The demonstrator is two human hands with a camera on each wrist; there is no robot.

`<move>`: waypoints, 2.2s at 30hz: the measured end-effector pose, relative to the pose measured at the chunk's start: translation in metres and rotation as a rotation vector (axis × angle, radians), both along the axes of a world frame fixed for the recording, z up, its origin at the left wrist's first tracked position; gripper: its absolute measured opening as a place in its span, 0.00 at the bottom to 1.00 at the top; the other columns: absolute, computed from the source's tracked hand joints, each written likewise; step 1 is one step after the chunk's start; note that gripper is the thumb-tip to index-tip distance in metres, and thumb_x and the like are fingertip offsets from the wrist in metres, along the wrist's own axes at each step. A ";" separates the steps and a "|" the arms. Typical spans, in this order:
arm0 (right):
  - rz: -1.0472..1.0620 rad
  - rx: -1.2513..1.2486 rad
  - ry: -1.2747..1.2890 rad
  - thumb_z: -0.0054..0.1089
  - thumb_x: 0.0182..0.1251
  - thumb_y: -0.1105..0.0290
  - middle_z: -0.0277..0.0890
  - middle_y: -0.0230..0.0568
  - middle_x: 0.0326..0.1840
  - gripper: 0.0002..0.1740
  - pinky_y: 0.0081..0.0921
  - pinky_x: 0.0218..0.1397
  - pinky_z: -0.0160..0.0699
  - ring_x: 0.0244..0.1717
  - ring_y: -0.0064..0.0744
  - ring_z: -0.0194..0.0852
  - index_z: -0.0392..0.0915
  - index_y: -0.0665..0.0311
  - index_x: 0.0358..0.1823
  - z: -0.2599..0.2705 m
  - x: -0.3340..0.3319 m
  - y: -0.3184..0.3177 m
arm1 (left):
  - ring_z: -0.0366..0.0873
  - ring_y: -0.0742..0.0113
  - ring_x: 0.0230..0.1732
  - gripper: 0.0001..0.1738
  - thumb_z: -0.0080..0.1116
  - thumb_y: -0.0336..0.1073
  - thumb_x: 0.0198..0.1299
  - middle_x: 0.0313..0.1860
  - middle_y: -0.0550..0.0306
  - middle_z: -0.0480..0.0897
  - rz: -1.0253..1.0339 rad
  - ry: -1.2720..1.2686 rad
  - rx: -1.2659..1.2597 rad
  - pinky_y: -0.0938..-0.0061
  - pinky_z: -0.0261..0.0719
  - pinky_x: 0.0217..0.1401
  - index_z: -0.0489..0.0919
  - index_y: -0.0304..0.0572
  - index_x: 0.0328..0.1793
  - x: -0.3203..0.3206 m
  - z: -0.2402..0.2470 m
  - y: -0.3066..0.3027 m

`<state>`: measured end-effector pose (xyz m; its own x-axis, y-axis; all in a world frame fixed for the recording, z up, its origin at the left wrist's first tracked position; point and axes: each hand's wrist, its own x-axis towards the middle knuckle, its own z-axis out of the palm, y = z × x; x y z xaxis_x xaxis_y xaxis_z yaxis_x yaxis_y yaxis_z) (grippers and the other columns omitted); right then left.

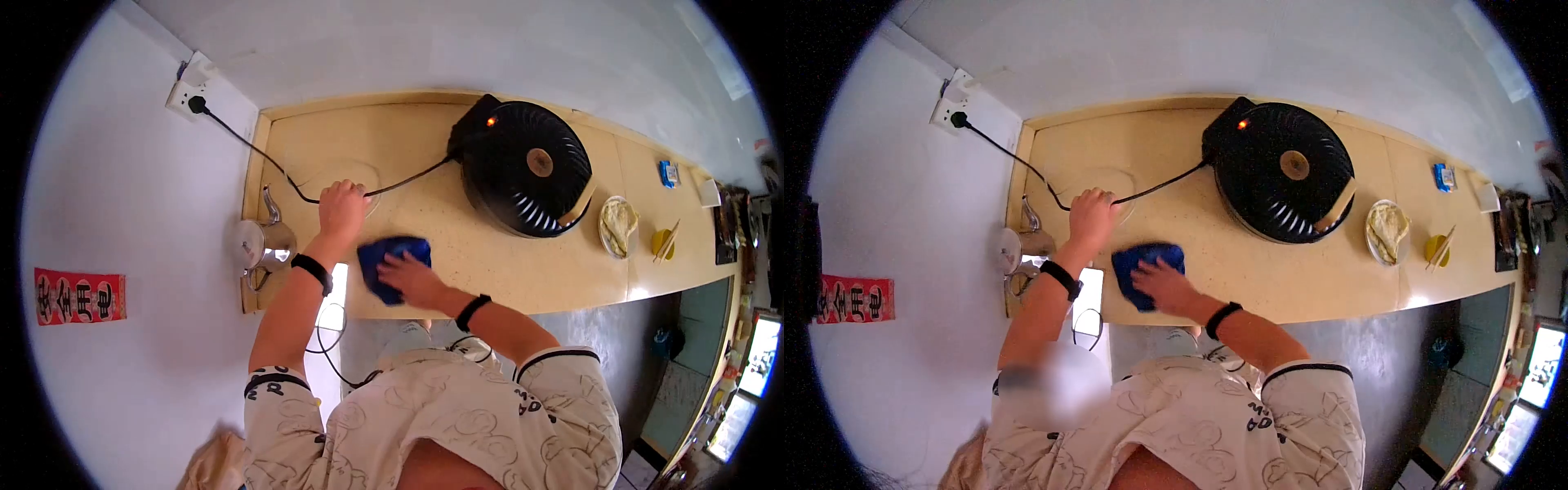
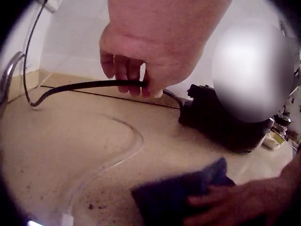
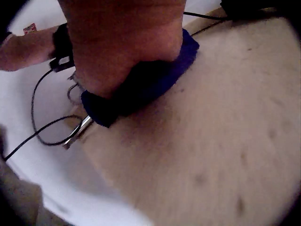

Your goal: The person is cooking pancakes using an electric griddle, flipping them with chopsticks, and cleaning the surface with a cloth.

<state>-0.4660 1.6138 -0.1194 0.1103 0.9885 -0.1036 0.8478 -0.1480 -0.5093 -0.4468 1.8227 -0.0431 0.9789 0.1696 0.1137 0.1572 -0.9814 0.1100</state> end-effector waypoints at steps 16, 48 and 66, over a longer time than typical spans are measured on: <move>-0.499 -0.130 -0.194 0.64 0.40 0.71 0.56 0.34 0.68 0.37 0.49 0.69 0.47 0.71 0.42 0.46 0.67 0.56 0.59 0.002 -0.016 -0.182 | 0.77 0.52 0.35 0.11 0.56 0.38 0.53 0.31 0.50 0.79 -0.063 0.217 -0.188 0.61 0.73 0.40 0.78 0.41 0.40 -0.036 -0.025 0.014; 0.019 0.014 -0.089 0.58 0.49 0.67 0.53 0.36 0.70 0.32 0.46 0.72 0.40 0.73 0.39 0.41 0.65 0.59 0.61 -0.010 0.041 -0.022 | 0.77 0.52 0.38 0.09 0.52 0.32 0.52 0.34 0.50 0.80 0.063 -0.030 -0.317 0.60 0.71 0.45 0.80 0.42 0.38 -0.034 -0.036 0.014; -1.009 0.093 -0.160 0.64 0.39 0.74 0.62 0.37 0.65 0.33 0.49 0.68 0.52 0.68 0.45 0.52 0.69 0.59 0.55 -0.017 0.081 -0.315 | 0.74 0.50 0.47 0.22 0.59 0.41 0.51 0.45 0.46 0.77 -0.406 -0.147 -0.443 0.62 0.73 0.48 0.74 0.36 0.51 0.117 0.060 -0.244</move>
<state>-0.3855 1.2983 -0.1359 0.9006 0.4309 0.0572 0.4090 -0.7954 -0.4473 -0.3297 1.5787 0.0167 0.9546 -0.1516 0.2563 -0.2672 -0.8159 0.5127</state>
